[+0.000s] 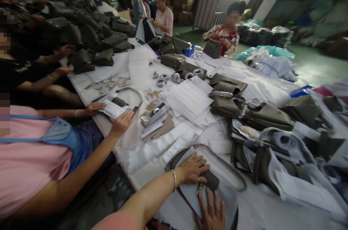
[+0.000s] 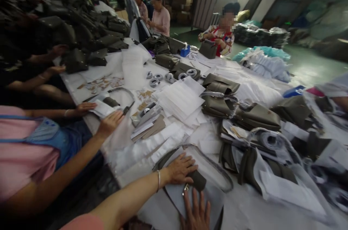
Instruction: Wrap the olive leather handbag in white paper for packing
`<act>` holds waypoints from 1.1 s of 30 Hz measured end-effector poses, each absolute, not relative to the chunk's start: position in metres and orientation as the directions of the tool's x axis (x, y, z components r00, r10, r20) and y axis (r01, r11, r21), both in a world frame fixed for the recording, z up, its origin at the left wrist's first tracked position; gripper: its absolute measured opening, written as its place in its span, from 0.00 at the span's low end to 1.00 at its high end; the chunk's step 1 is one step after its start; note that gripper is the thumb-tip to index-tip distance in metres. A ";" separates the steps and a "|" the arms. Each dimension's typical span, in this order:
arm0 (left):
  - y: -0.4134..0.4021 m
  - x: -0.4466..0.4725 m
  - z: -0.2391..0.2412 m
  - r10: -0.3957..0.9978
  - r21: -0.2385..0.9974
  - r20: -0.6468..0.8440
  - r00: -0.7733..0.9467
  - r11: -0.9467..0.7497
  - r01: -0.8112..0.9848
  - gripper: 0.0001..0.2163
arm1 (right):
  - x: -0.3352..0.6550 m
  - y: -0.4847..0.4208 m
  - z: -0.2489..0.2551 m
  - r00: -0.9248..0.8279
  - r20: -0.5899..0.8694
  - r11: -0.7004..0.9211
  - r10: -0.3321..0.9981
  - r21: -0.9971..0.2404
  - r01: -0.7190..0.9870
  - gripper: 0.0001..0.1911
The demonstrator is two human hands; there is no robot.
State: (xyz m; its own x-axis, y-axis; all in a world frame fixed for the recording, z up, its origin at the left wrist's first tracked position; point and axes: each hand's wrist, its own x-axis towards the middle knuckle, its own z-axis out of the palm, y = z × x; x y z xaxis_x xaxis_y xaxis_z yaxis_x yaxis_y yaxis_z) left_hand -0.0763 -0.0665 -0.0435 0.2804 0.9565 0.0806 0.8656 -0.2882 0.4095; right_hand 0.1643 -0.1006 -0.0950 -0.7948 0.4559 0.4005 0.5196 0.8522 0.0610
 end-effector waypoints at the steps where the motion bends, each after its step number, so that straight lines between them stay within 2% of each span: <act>1: -0.064 -0.074 -0.041 0.958 0.395 0.065 0.279 -0.281 0.874 0.29 | 0.165 -0.100 -0.095 -0.790 0.416 0.856 0.451 0.049 0.514 0.45; 5: -0.071 -0.064 -0.018 0.968 0.350 0.076 0.238 -0.249 0.903 0.26 | 0.167 -0.101 -0.091 -0.770 0.426 0.863 0.474 -0.050 0.503 0.39; 8: -0.114 -0.053 0.009 0.972 0.400 0.199 0.127 -0.199 0.895 0.22 | 0.168 -0.105 -0.080 -0.782 0.374 0.862 0.499 -0.119 0.494 0.39; 11: -0.196 -0.035 0.027 0.964 0.477 0.266 -0.009 -0.123 0.870 0.19 | 0.167 -0.111 -0.065 -0.782 0.364 0.862 0.505 -0.179 0.474 0.38; 15: -0.324 -0.006 0.010 0.914 0.585 0.202 -0.351 0.175 0.792 0.16 | 0.164 -0.115 -0.052 -0.788 0.347 0.861 0.509 -0.207 0.465 0.36; 18: -0.398 -0.006 -0.029 0.715 0.638 0.099 -0.692 0.488 0.595 0.14 | 0.166 -0.116 -0.051 -0.799 0.319 0.860 0.510 -0.171 0.481 0.36; 22: -0.447 -0.048 -0.085 0.392 0.534 -0.041 -0.919 0.786 0.312 0.15 | 0.167 -0.117 -0.054 -0.805 0.290 0.853 0.518 -0.099 0.513 0.36; 26: -0.455 -0.110 -0.122 0.208 0.404 -0.103 -0.973 0.902 0.150 0.23 | 0.168 -0.116 -0.058 -0.808 0.282 0.851 0.517 -0.065 0.521 0.36; 29: -0.451 -0.144 -0.141 0.188 0.293 -0.217 -0.958 0.948 0.120 0.26 | 0.169 -0.116 -0.060 -0.807 0.277 0.846 0.521 -0.045 0.531 0.36; 33: -0.446 -0.161 -0.159 0.290 0.252 -0.253 -0.923 0.941 0.226 0.25 | 0.169 -0.116 -0.061 -0.805 0.268 0.838 0.530 -0.022 0.545 0.35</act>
State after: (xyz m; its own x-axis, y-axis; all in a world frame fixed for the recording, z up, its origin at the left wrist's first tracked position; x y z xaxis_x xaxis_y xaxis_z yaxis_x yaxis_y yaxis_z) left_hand -0.1615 -0.4464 -0.1589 -0.9230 0.2896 -0.2534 0.2262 0.9410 0.2517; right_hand 0.1686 -0.1157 -0.0607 -0.8046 0.5297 0.2682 0.5447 0.8384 -0.0219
